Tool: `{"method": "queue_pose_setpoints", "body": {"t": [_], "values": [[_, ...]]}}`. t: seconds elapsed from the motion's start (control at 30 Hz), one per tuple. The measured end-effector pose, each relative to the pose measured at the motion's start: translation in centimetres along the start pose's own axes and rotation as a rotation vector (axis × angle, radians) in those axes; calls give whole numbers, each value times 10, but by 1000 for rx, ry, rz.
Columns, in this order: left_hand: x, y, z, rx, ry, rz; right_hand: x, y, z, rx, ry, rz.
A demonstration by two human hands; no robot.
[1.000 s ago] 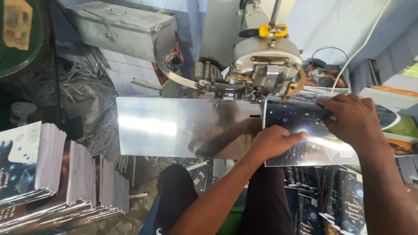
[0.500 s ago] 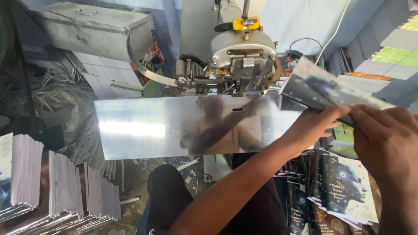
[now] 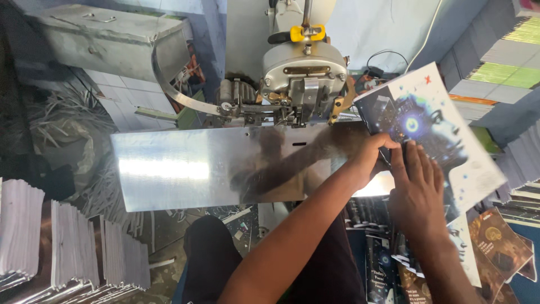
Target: The person repeatedly picks up a book from a stack, places it into a binding machine, presses the handle to secure the cover, and then removes the book to place it on a finished pile. This cycle is repeated for multiple books.
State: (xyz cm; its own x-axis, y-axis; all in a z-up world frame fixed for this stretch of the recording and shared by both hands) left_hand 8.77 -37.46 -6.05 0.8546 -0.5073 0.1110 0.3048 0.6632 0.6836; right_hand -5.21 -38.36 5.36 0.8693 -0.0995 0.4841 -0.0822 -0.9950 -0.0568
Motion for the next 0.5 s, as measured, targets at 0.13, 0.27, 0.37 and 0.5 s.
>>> {"method": "queue_pose_setpoints", "body": {"t": [0.13,0.27,0.37,0.5], "values": [[3,-14,-25,8,61,-118,0,3,30,89,-25,-6],[-1,-9,-41,-63,169,-130,2,-3,48,77,-18,-32],[-9,-3,-53,-27,315,-63,3,-14,56,69,3,-36],[-16,12,-57,69,298,144,8,-25,61,92,15,-3]]}}
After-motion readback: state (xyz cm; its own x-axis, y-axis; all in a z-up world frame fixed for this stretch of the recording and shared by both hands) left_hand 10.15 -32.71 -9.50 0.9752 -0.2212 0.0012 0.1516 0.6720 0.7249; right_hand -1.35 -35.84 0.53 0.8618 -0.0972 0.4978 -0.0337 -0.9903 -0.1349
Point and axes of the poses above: each hand's wrist, its own x-axis towards the middle knuckle, its own z-axis out of the palm, y = z × x, the point moved 8 cm from there along x, towards the middle knuckle, and after that the axes turned 11 degrees about z, right-handed, at the moved point
